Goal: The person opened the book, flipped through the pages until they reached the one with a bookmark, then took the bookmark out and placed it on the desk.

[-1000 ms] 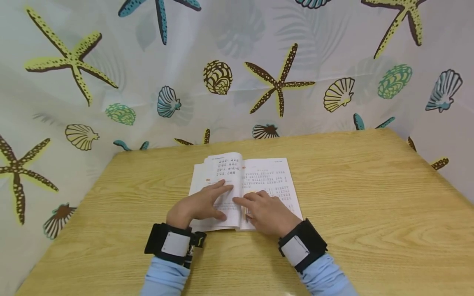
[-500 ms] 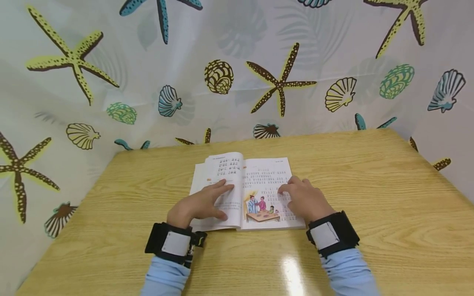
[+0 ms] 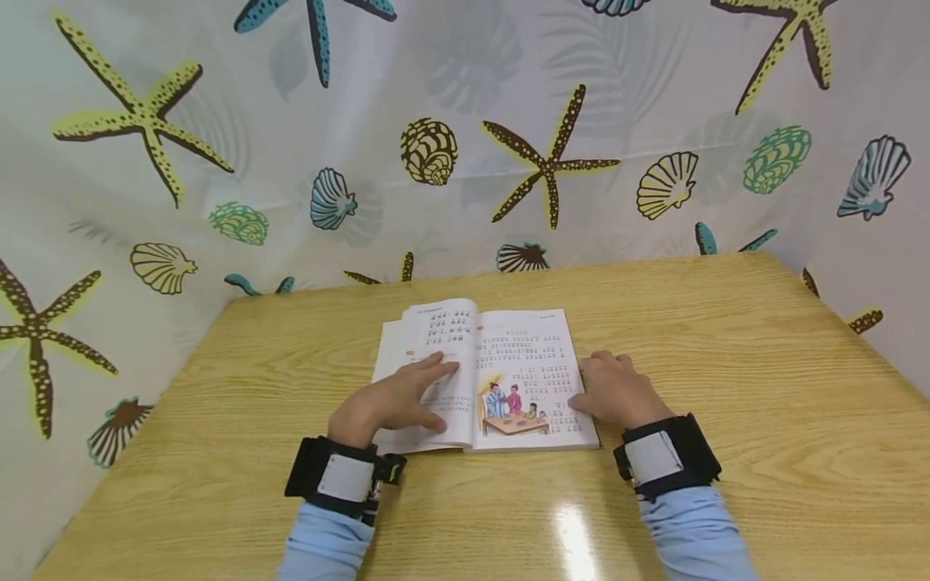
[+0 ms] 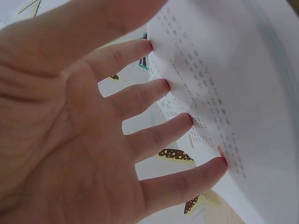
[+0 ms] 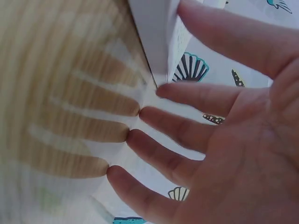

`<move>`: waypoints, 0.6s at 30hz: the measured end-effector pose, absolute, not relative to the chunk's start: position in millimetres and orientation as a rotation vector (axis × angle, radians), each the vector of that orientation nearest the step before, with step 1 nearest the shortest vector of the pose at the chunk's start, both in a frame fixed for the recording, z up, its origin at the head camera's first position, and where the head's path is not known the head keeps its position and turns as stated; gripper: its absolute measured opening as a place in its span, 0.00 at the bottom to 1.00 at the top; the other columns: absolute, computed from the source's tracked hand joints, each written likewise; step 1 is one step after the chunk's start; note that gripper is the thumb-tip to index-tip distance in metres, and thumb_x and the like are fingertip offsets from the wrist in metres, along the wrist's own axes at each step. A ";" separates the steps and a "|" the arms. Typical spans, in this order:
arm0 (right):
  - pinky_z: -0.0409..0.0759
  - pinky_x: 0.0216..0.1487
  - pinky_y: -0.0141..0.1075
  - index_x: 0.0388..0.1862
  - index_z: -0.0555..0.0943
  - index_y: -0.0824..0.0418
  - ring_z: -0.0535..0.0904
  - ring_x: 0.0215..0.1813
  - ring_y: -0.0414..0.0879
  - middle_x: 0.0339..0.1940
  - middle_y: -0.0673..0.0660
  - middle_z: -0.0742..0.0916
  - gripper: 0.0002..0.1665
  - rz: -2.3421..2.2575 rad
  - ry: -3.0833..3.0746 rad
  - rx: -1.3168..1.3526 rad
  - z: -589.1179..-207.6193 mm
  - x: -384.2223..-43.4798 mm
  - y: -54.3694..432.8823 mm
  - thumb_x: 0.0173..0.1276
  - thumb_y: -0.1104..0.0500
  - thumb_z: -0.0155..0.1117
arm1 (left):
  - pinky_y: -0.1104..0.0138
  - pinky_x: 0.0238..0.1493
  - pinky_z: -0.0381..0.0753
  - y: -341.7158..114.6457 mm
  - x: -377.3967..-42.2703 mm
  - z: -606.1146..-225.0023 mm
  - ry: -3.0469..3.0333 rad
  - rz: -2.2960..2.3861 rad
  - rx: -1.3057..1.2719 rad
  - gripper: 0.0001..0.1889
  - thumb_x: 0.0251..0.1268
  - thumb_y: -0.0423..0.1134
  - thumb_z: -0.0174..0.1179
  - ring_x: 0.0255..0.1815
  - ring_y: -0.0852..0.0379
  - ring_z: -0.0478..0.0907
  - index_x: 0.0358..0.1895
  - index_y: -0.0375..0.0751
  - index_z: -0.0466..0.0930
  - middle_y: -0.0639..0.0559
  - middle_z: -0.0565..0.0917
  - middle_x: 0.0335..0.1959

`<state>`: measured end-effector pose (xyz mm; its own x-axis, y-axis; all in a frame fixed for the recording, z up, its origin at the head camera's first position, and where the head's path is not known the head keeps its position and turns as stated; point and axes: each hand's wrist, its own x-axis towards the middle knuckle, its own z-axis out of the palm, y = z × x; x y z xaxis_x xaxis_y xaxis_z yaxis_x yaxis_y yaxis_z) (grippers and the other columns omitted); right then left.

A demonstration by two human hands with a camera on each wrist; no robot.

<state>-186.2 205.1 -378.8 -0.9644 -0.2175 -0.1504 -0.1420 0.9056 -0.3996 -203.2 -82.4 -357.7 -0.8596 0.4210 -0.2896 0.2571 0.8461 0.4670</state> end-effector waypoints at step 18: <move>0.81 0.46 0.52 0.62 0.75 0.77 0.81 0.47 0.60 0.53 0.73 0.83 0.20 -0.978 2.989 -0.450 -361.7 -178.7 185.6 0.79 0.65 0.53 | 0.46 0.75 0.57 -82.6 -204.8 -357.9 2.634 0.592 0.508 0.43 0.57 0.36 0.75 0.81 0.42 0.51 0.78 0.47 0.65 0.46 0.55 0.82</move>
